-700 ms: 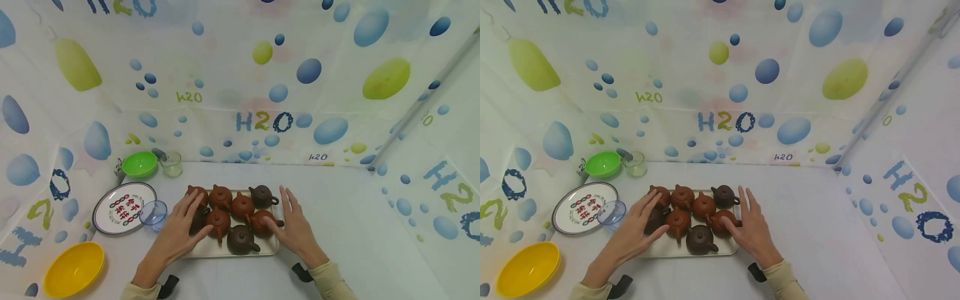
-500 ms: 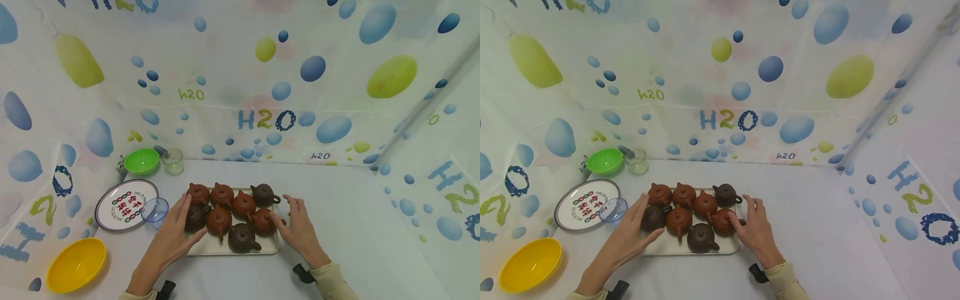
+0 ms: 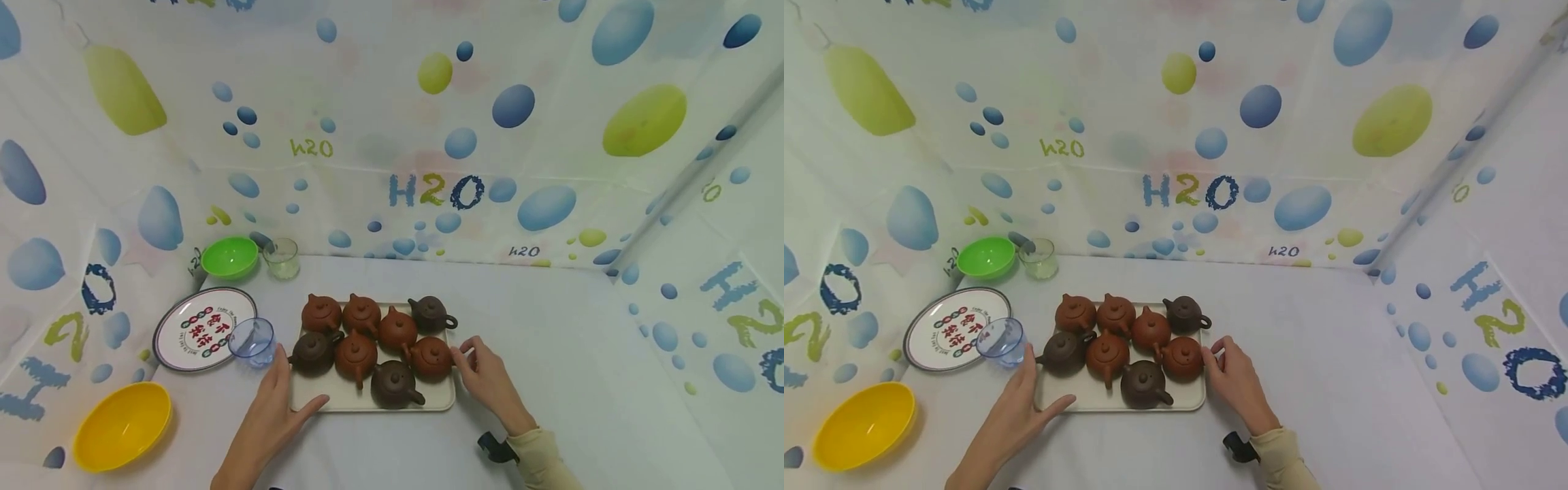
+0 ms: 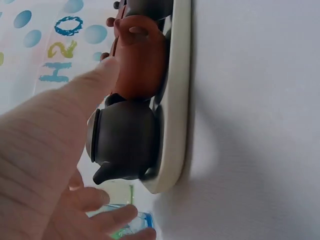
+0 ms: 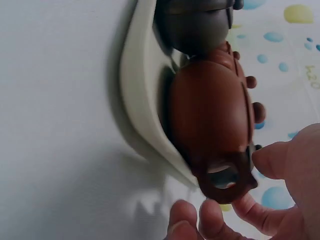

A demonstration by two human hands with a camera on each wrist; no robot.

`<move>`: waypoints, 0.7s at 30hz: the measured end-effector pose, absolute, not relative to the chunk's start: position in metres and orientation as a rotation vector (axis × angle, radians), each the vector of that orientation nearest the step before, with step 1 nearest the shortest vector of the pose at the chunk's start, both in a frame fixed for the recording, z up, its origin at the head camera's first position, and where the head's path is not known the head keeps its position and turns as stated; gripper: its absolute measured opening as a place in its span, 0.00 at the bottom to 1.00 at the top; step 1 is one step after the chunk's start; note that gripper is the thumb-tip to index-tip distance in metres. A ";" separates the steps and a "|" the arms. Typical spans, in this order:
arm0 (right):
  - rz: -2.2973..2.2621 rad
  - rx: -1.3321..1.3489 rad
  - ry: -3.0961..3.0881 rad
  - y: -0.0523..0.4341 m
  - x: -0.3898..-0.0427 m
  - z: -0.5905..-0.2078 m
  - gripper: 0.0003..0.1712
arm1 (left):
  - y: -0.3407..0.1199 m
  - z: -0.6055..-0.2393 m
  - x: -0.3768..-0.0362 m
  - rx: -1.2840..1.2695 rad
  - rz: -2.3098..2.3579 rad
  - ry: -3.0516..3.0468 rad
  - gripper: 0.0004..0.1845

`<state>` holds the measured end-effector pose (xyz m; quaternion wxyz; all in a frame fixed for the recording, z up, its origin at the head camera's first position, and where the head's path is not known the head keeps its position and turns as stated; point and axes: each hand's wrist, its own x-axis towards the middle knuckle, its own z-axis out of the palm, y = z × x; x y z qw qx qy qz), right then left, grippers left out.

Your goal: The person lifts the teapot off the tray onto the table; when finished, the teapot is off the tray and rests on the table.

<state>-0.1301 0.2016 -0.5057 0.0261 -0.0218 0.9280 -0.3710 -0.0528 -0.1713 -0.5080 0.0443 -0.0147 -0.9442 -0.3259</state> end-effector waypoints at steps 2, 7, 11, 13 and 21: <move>-1.161 -0.059 2.845 0.202 -0.129 -0.510 0.15 | -0.172 -0.508 -0.051 -0.003 -1.004 -2.910 0.67; -1.220 -0.063 2.796 0.201 -0.131 -0.516 0.15 | -0.171 -0.508 -0.050 0.136 -1.013 -2.972 0.65; -1.250 -0.078 2.744 0.201 -0.135 -0.517 0.19 | -0.167 -0.510 -0.053 0.225 -0.993 -3.040 0.63; -1.252 -0.087 2.719 0.201 -0.136 -0.518 0.21 | -0.165 -0.511 -0.055 0.230 -0.978 -3.070 0.62; -1.310 -0.272 2.415 0.215 -0.135 -0.518 0.27 | -0.163 -0.512 -0.054 0.125 -0.869 -3.156 0.65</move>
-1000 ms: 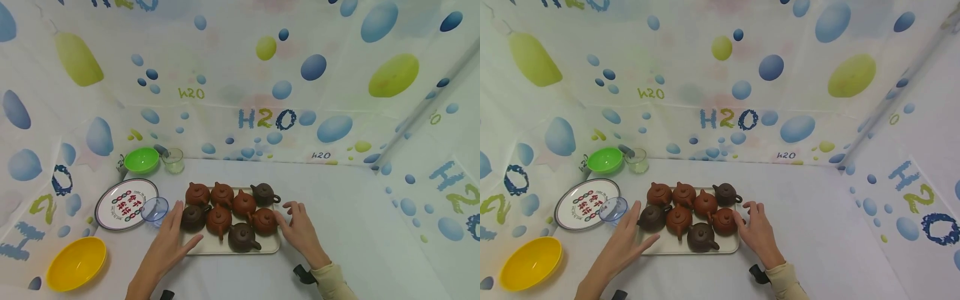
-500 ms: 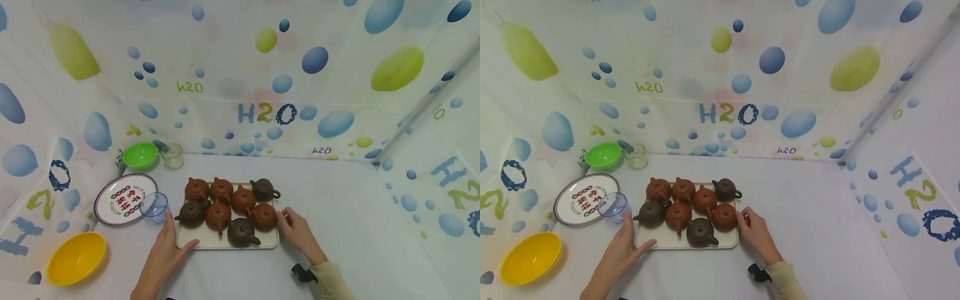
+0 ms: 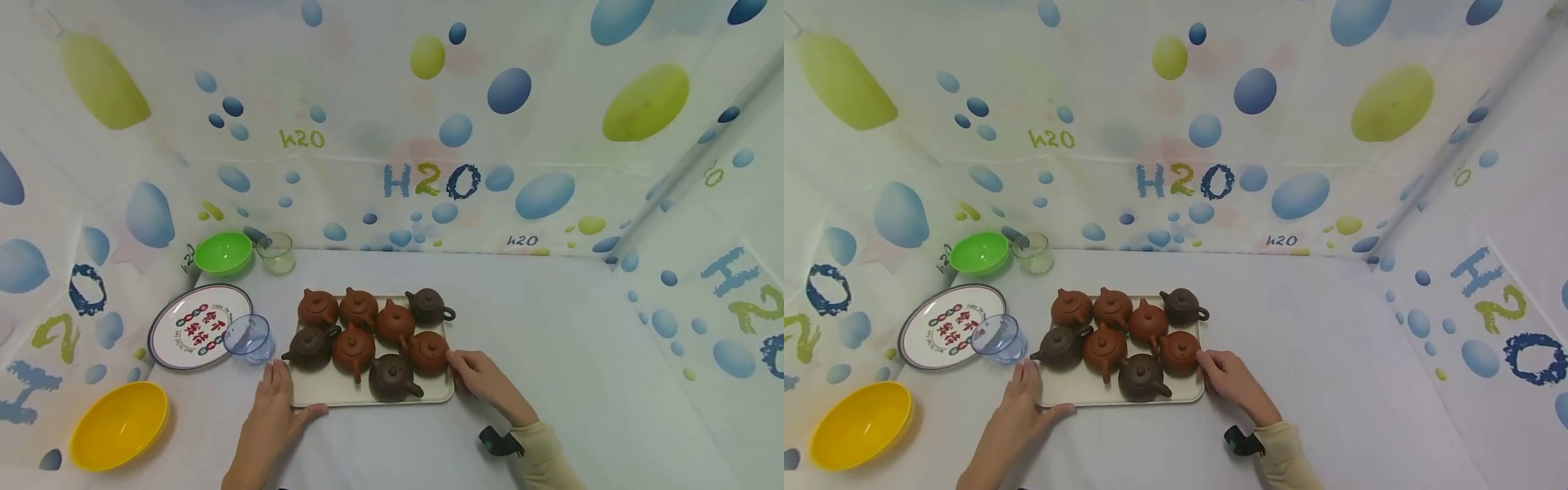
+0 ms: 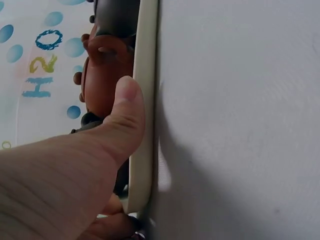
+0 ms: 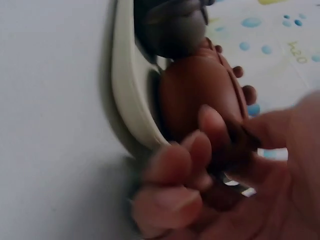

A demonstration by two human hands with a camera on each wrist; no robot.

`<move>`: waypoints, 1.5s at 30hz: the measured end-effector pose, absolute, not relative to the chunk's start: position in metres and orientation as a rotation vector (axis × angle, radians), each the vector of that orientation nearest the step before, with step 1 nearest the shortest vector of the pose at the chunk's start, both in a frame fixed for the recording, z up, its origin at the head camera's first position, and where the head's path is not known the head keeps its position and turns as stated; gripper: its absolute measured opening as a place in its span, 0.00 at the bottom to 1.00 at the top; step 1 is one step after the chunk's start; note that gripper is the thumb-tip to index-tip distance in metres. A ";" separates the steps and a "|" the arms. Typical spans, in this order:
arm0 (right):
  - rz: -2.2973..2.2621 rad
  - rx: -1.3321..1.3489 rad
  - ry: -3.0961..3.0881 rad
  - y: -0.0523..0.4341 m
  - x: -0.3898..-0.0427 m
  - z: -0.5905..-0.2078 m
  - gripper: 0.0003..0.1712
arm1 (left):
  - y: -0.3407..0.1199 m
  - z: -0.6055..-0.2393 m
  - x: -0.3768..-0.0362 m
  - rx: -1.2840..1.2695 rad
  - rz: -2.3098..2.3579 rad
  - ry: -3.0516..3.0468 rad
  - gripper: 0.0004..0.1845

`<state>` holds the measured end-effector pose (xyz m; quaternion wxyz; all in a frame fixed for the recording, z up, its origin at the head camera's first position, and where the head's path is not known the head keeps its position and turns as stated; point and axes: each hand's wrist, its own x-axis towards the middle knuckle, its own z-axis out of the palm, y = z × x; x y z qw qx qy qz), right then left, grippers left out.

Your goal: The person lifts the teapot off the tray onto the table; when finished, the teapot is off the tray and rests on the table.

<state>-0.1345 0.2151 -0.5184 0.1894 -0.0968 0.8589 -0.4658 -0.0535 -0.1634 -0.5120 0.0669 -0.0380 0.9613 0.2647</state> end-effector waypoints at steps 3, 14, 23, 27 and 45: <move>-1.357 -0.336 2.224 0.219 -0.133 -0.517 0.29 | -0.162 -0.512 -0.053 -0.113 0.771 2.907 0.65; -1.542 -0.184 1.984 0.215 -0.128 -0.516 0.31 | -0.162 -0.512 -0.054 -0.174 0.711 2.869 0.68; -1.560 -0.168 2.023 0.217 -0.123 -0.517 0.30 | -0.162 -0.511 -0.056 -0.109 0.694 2.915 0.66; -1.585 -0.166 2.032 0.222 -0.118 -0.514 0.31 | -0.161 -0.511 -0.056 -0.099 0.683 2.926 0.65; -1.675 0.068 2.066 0.258 -0.099 -0.515 0.32 | -0.161 -0.513 -0.054 -0.091 0.671 2.939 0.65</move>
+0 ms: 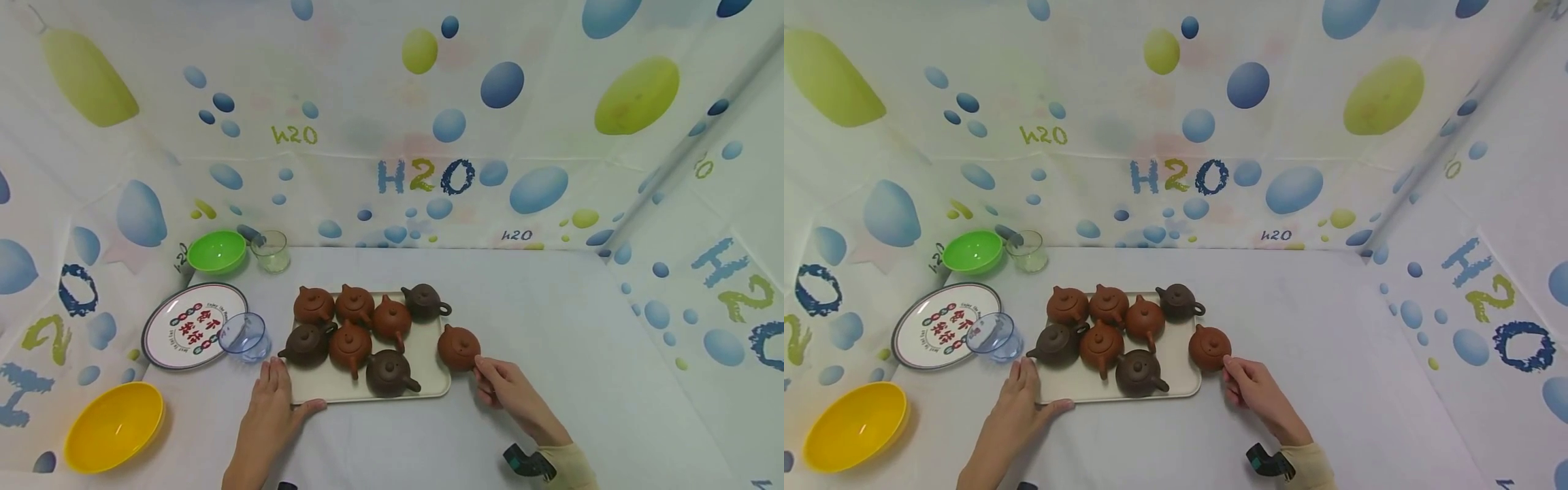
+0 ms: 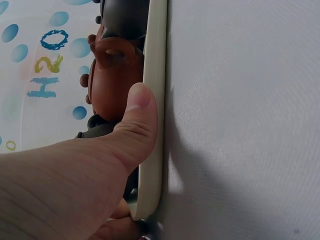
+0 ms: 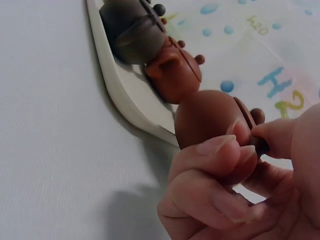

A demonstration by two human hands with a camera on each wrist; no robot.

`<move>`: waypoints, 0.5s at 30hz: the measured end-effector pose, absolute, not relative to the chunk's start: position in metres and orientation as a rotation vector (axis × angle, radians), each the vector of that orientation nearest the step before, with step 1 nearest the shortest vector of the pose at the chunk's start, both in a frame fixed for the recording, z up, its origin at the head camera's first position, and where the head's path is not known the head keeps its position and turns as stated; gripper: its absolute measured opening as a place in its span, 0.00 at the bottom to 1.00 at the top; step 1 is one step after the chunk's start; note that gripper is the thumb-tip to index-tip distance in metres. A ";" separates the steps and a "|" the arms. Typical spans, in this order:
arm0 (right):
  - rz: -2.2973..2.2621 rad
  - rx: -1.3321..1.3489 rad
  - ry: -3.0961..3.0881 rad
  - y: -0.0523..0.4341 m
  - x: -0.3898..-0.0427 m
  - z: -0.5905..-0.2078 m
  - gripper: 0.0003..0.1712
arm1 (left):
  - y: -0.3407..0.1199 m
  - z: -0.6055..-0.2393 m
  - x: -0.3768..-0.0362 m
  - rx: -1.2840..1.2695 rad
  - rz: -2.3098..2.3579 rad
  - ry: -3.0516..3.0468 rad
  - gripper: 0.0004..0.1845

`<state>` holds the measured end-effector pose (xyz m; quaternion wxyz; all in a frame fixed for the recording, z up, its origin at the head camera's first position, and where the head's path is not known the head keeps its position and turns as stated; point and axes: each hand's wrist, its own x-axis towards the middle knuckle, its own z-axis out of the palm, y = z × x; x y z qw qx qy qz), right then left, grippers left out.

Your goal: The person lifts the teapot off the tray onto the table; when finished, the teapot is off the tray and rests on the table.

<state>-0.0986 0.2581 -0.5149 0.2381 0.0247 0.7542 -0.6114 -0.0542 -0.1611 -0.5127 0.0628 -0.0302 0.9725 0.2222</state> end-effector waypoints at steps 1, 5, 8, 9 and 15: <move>-1.678 0.091 2.072 0.259 -0.098 -0.515 0.32 | -0.161 -0.513 -0.054 -0.088 0.672 2.943 0.65; -1.693 0.168 2.091 0.260 -0.099 -0.515 0.29 | -0.162 -0.514 -0.053 -0.082 0.676 2.954 0.65; -1.712 0.224 2.113 0.259 -0.102 -0.514 0.28 | -0.162 -0.514 -0.053 -0.084 0.685 2.950 0.65; -1.725 0.242 2.118 0.259 -0.103 -0.514 0.27 | -0.162 -0.514 -0.053 -0.085 0.687 2.948 0.65; -1.840 0.321 2.094 0.259 -0.112 -0.513 0.26 | -0.162 -0.515 -0.054 -0.075 0.691 2.942 0.64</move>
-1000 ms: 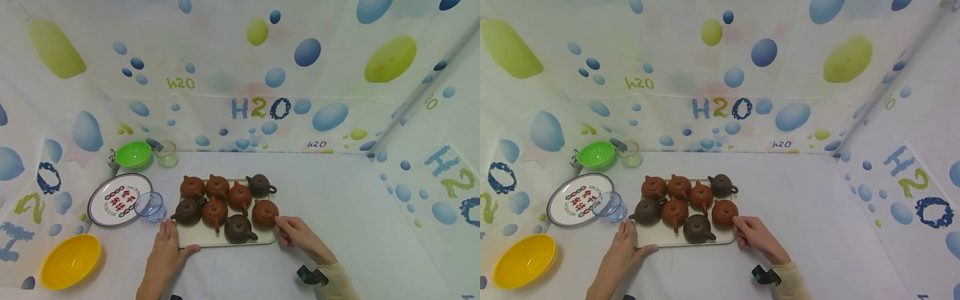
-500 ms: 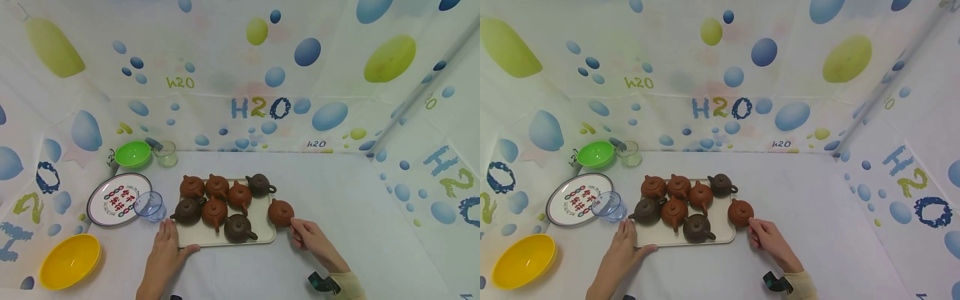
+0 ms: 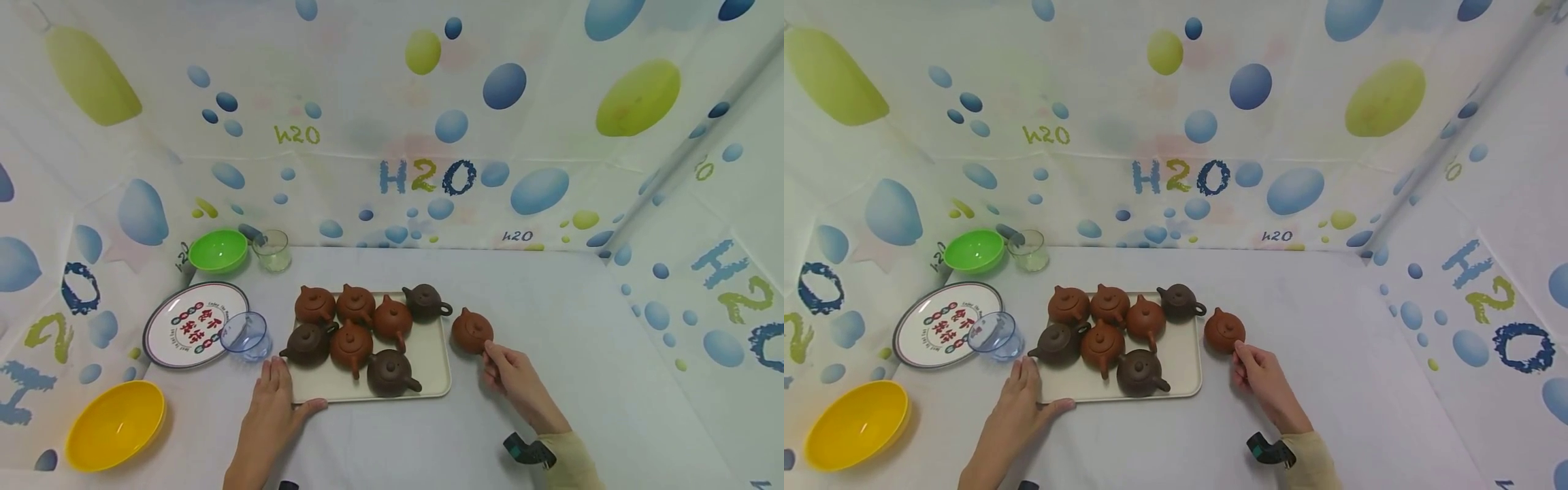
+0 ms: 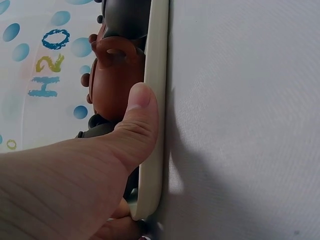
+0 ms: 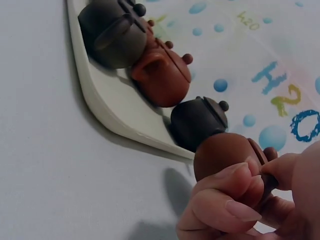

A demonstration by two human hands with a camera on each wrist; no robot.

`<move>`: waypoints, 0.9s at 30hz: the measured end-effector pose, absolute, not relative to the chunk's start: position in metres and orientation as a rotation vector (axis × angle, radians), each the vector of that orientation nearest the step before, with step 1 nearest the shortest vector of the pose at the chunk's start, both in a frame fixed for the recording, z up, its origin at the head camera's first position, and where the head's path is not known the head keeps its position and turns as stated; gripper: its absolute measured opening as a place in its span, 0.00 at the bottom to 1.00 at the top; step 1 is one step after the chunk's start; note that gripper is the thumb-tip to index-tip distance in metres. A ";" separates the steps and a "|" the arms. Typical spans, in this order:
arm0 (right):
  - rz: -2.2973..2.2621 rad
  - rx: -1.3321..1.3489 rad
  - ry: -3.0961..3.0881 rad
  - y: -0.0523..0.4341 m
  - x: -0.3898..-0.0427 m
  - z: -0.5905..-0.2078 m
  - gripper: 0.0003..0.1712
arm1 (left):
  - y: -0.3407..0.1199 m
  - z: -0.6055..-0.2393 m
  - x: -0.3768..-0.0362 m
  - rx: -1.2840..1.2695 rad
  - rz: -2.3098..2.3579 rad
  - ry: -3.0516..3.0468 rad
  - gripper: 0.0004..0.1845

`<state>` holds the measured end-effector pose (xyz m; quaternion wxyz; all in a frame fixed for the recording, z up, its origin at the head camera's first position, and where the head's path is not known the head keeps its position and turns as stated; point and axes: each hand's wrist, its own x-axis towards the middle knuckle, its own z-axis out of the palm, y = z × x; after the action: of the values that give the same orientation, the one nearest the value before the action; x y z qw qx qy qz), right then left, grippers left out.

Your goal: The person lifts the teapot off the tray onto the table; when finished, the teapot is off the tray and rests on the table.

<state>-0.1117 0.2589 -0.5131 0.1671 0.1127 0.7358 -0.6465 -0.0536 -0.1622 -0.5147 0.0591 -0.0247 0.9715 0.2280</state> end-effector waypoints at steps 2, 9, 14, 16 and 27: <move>-1.870 0.348 2.078 0.259 -0.116 -0.514 0.26 | -0.162 -0.514 -0.054 -0.077 0.687 2.940 0.64; -1.981 0.435 2.030 0.255 -0.135 -0.518 0.23 | -0.161 -0.513 -0.055 -0.090 0.687 2.929 0.64; -2.022 0.469 2.018 0.251 -0.147 -0.520 0.23 | -0.161 -0.513 -0.055 -0.096 0.695 2.928 0.64; -2.022 0.482 2.021 0.250 -0.150 -0.520 0.23 | -0.162 -0.513 -0.055 -0.094 0.698 2.928 0.64; -2.054 0.495 2.010 0.249 -0.173 -0.517 0.23 | -0.163 -0.515 -0.054 -0.085 0.687 2.939 0.64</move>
<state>-0.1728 0.2495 -0.5166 0.1123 0.1687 0.6849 -0.6999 -0.0541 -0.1627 -0.5145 0.0613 -0.0280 0.9716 0.2270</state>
